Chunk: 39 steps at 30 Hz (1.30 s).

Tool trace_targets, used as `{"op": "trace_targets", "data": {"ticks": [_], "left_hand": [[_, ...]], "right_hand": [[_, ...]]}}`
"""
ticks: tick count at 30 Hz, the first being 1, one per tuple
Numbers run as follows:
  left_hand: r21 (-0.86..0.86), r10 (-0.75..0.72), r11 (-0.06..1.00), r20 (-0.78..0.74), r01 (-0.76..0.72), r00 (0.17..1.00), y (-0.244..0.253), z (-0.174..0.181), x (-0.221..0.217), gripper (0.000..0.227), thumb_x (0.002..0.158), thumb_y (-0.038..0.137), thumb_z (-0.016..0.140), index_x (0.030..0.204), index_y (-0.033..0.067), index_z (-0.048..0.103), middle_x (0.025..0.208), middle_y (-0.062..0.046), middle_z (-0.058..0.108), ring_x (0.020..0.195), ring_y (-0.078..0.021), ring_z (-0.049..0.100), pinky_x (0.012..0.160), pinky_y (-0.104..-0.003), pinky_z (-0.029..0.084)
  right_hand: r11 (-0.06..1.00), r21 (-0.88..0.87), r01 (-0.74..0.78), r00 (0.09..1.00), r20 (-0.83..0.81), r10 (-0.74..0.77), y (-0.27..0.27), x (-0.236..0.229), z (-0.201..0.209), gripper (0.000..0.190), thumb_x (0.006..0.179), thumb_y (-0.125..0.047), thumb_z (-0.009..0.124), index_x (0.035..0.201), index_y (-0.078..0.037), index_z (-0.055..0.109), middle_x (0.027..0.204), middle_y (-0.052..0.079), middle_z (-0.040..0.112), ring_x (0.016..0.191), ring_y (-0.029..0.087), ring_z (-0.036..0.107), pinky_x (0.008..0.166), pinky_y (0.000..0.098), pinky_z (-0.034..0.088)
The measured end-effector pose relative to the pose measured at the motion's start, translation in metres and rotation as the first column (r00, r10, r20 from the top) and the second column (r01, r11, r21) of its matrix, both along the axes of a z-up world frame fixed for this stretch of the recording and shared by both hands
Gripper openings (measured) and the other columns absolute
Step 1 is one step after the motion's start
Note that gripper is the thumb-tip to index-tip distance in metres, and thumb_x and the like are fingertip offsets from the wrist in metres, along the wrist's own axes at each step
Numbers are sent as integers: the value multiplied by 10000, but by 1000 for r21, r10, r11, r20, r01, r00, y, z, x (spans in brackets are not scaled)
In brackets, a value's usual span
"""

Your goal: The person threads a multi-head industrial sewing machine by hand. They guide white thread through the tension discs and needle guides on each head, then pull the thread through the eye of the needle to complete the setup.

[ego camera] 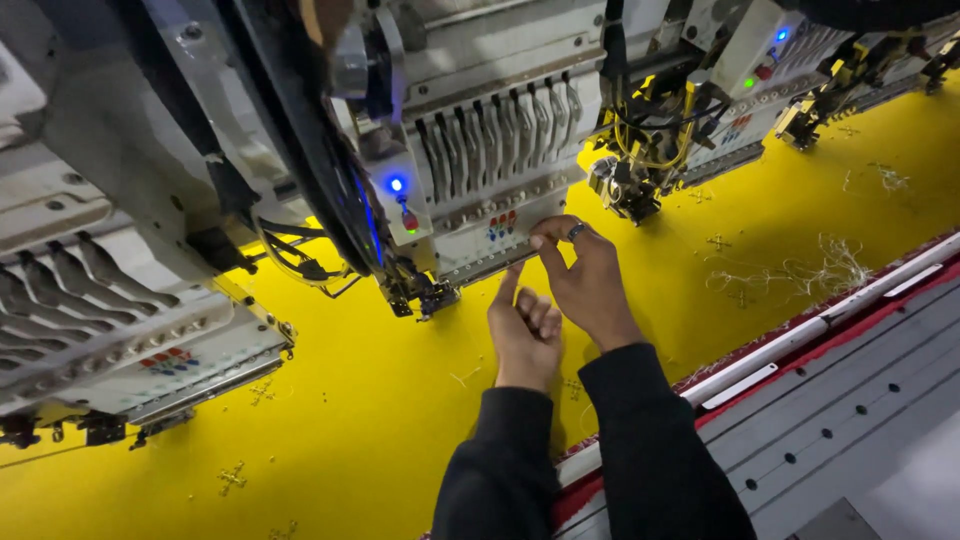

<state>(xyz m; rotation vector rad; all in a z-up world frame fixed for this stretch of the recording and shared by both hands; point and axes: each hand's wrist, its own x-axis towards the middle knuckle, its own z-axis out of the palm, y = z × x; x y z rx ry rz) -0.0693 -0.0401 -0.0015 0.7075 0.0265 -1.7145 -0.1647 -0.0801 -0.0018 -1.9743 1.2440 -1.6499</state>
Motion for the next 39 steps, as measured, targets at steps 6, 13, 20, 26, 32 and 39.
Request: {"op": "trace_targets", "data": {"ticks": [6, 13, 20, 26, 32, 39], "left_hand": [[4, -19, 1000, -72, 19, 997, -18, -23, 2, 246, 1085, 241, 424, 1174, 120, 620, 631, 82, 206, 479, -71, 258, 398, -192, 218], [-22, -34, 999, -102, 32, 994, -32, -37, 1, 241, 1078, 245, 417, 1142, 125, 616, 623, 73, 236, 468, -81, 254, 404, -203, 270], [-48, -59, 997, -126, 54, 990, -27, -25, 7, 222, 1075, 251, 405, 1025, 144, 593, 609, 81, 226, 454, -70, 259, 398, -186, 274], [-54, -62, 997, -135, 55, 989, -28, -28, 8, 206, 1058, 224, 416, 961, 142, 578, 594, 82, 228, 445, -72, 260, 393, -188, 270], [-53, -56, 997, -114, 50, 992, -29, -24, 9, 219, 1058, 226, 430, 905, 147, 566, 590, 79, 243, 440, -72, 269, 393, -192, 277], [-10, -48, 999, -70, 48, 996, -25, -12, 12, 215, 1045, 211, 475, 848, 155, 539, 597, 74, 257, 443, -83, 284, 405, -204, 297]], "right_hand": [[1000, 7, -14, 1000, 12, 14, 2, 2, 3, 111, 977, 57, 666, 1035, -14, 729, 896, 189, 707, 936, 366, 717, 905, 499, 549], [1000, 14, -5, 1000, -13, 5, 3, 4, 3, 132, 977, 50, 666, 1075, -13, 729, 927, 195, 712, 955, 383, 710, 914, 512, 549], [1000, 5, 29, 999, -43, -29, 3, 5, 2, 123, 976, 44, 668, 1065, -19, 724, 921, 186, 714, 954, 386, 709, 904, 521, 547], [999, -5, 37, 998, -52, -37, 4, 6, 3, 125, 971, 44, 670, 1059, -25, 726, 919, 179, 716, 943, 379, 710, 894, 508, 544], [999, -11, 42, 996, -82, -43, 1, 6, 1, 118, 967, 40, 670, 1044, -31, 724, 914, 168, 721, 924, 370, 713, 871, 489, 537], [998, -18, 65, 993, -98, -66, 4, 9, 5, 111, 970, 25, 666, 1021, -46, 735, 894, 147, 730, 893, 355, 722, 846, 463, 536]]}}
